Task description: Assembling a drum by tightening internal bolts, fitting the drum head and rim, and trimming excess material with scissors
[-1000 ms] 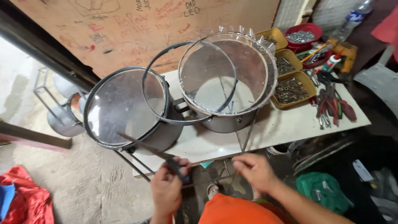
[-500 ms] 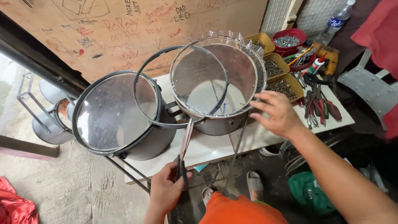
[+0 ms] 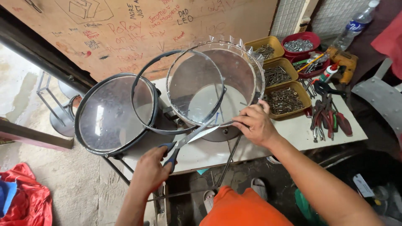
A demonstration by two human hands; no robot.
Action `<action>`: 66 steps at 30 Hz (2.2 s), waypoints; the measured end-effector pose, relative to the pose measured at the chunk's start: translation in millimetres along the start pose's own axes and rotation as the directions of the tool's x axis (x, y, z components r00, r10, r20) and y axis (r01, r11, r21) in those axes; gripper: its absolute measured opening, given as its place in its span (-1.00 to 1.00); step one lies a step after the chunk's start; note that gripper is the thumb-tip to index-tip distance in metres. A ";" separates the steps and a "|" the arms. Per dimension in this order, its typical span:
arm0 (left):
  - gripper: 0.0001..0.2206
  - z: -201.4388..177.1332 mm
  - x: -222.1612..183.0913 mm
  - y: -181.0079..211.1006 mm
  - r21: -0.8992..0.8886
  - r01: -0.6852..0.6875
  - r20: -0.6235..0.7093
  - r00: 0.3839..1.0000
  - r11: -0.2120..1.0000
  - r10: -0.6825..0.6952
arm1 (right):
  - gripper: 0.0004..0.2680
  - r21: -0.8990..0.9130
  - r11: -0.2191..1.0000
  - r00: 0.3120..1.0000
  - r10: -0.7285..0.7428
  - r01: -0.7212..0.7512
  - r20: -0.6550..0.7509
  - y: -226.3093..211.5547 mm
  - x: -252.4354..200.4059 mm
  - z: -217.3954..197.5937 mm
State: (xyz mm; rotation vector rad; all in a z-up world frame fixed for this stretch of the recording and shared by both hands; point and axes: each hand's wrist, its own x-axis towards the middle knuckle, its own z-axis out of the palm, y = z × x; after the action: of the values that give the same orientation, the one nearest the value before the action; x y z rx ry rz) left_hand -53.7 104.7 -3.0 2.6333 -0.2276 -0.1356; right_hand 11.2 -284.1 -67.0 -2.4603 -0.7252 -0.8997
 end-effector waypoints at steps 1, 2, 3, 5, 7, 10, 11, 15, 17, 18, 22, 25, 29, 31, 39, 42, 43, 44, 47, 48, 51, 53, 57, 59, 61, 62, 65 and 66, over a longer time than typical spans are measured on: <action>-0.58 -4.7 5.9 2.0 0.033 -0.066 -0.010 0.998 0.997 0.067 | -0.87 0.044 0.998 0.999 0.034 -0.033 -0.012 0.7 0.2 2.1; -0.58 -9.3 11.8 3.7 0.066 -0.132 -0.018 0.991 0.989 0.133 | -0.92 0.088 0.994 0.997 0.068 -0.065 -0.022 1.1 0.3 4.3; -0.58 -8.4 17.8 1.4 0.071 -0.126 -0.017 0.992 0.989 0.128 | -0.92 0.096 0.993 0.997 0.069 -0.066 -0.022 3.0 -0.3 5.1; -0.61 -7.9 30.7 -3.8 0.141 -0.155 0.008 0.988 0.978 0.156 | -0.95 0.174 0.983 0.992 0.080 -0.062 -0.101 6.5 -0.3 6.2; -0.63 -16.8 37.2 8.5 0.146 -0.156 0.053 0.987 0.977 0.150 | -0.96 0.196 0.979 0.993 0.066 -0.046 -0.094 1.6 7.9 -2.4; -0.65 -20.7 48.0 17.0 0.158 -0.147 0.125 0.984 0.976 0.128 | -0.96 0.228 0.973 0.996 0.042 -0.024 -0.075 2.0 11.2 -3.9; -0.65 -20.8 52.3 18.0 0.168 -0.136 0.147 0.983 0.976 0.112 | -0.95 0.239 0.971 0.997 0.030 -0.013 -0.065 3.9 12.2 -2.4; -0.65 -23.0 62.1 16.7 0.170 -0.134 0.200 0.975 0.976 0.099 | -0.96 0.245 0.969 0.999 0.028 -0.019 -0.034 0.4 16.5 -6.0; -0.64 -22.0 65.2 13.6 0.178 -0.119 0.216 0.973 0.977 0.079 | -0.96 0.247 0.969 1.000 0.026 -0.023 -0.006 -2.0 17.7 -8.8; -0.64 -22.9 68.0 13.8 0.177 -0.120 0.218 0.973 0.977 0.080 | -0.96 0.245 0.969 1.000 0.027 -0.025 -0.005 -1.8 18.6 -9.0; -0.79 -28.0 74.9 15.4 0.153 -0.166 0.232 0.964 0.974 0.127 | -0.93 0.255 0.967 0.999 0.017 -0.026 0.036 -5.1 25.2 -9.7; -0.84 -30.3 78.0 15.4 0.163 -0.183 0.237 0.961 0.970 0.141 | -0.94 0.266 0.963 0.996 0.020 -0.041 0.082 -8.2 29.4 -10.2; -0.91 -36.5 84.5 17.4 0.189 -0.211 0.250 0.955 0.959 0.161 | -0.96 0.259 0.963 0.990 0.035 -0.069 0.135 -10.4 31.9 -12.1; -0.96 -42.2 85.8 23.2 0.207 -0.243 0.255 0.949 0.948 0.188 | -0.96 0.266 0.963 0.993 0.022 -0.052 0.116 -13.7 34.0 -14.5; -0.93 -40.2 99.4 16.2 0.237 -0.337 0.300 0.917 0.911 0.262 | -0.93 0.267 0.964 0.998 -0.002 -0.016 0.065 -21.2 36.3 -17.8; -0.92 -40.5 101.6 13.8 0.246 -0.349 0.308 0.912 0.904 0.269 | -0.92 0.275 0.962 0.999 -0.002 -0.011 0.049 -21.9 36.9 -17.6; -0.92 -41.2 101.7 13.8 0.228 -0.352 0.311 0.910 0.908 0.274 | -0.92 0.284 0.959 0.999 -0.004 -0.009 0.046 -23.0 37.6 -18.8; -0.92 -41.8 101.7 13.9 0.211 -0.354 0.313 0.908 0.911 0.280 | -0.92 0.294 0.956 0.999 -0.007 -0.006 0.042 -24.1 38.2 -20.0; -0.93 -43.2 100.3 15.6 0.238 -0.346 0.308 0.913 0.908 0.267 | -0.91 0.304 0.953 0.999 -0.001 -0.014 0.050 -28.9 41.4 -24.0; -0.93 -43.5 101.1 16.2 0.238 -0.347 0.308 0.913 0.907 0.269 | -0.91 0.303 0.953 0.999 -0.001 -0.014 0.050 -28.0 41.3 -23.7; -0.95 -45.4 101.6 19.0 0.246 -0.345 0.326 0.909 0.906 0.258 | -0.91 0.300 0.954 0.999 -0.013 0.002 0.035 -26.3 40.4 -22.3; -0.94 -48.7 102.4 23.4 0.279 -0.366 0.332 0.904 0.888 0.268 | -0.90 0.294 0.956 0.999 -0.025 0.012 0.042 -24.9 40.0 -21.9; -0.92 -49.4 103.6 30.2 0.272 -0.391 0.324 0.897 0.879 0.299 | -0.92 0.313 0.950 0.998 -0.031 0.015 0.048 -23.8 40.2 -20.9; -0.93 -47.2 107.1 27.0 0.271 -0.402 0.333 0.892 0.874 0.307 | -0.92 0.317 0.948 0.998 -0.039 0.021 0.049 -23.7 40.5 -21.6; -0.94 -44.9 108.1 24.4 0.283 -0.406 0.330 0.892 0.869 0.309 | -0.92 0.326 0.945 0.998 -0.037 0.021 0.042 -23.1 42.0 -21.4; -0.94 -43.1 108.4 23.0 0.293 -0.409 0.327 0.892 0.864 0.311 | -0.92 0.335 0.942 0.999 -0.035 0.021 0.037 -22.9 41.9 -21.4; -0.93 -39.5 109.3 20.9 0.308 -0.433 0.342 0.881 0.847 0.326 | -0.93 0.342 0.939 0.999 -0.032 0.016 0.040 -21.9 40.6 -20.3; -0.93 -38.5 109.4 18.5 0.308 -0.433 0.343 0.881 0.847 0.326 | -0.93 0.343 0.939 0.999 -0.031 0.015 0.039 -20.8 39.4 -18.6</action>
State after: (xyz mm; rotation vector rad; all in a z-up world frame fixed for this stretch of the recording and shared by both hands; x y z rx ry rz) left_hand 56.4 86.3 33.6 2.8702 -0.9633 -0.3589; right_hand 16.0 -265.2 -22.8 -2.1715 -0.8494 -0.6632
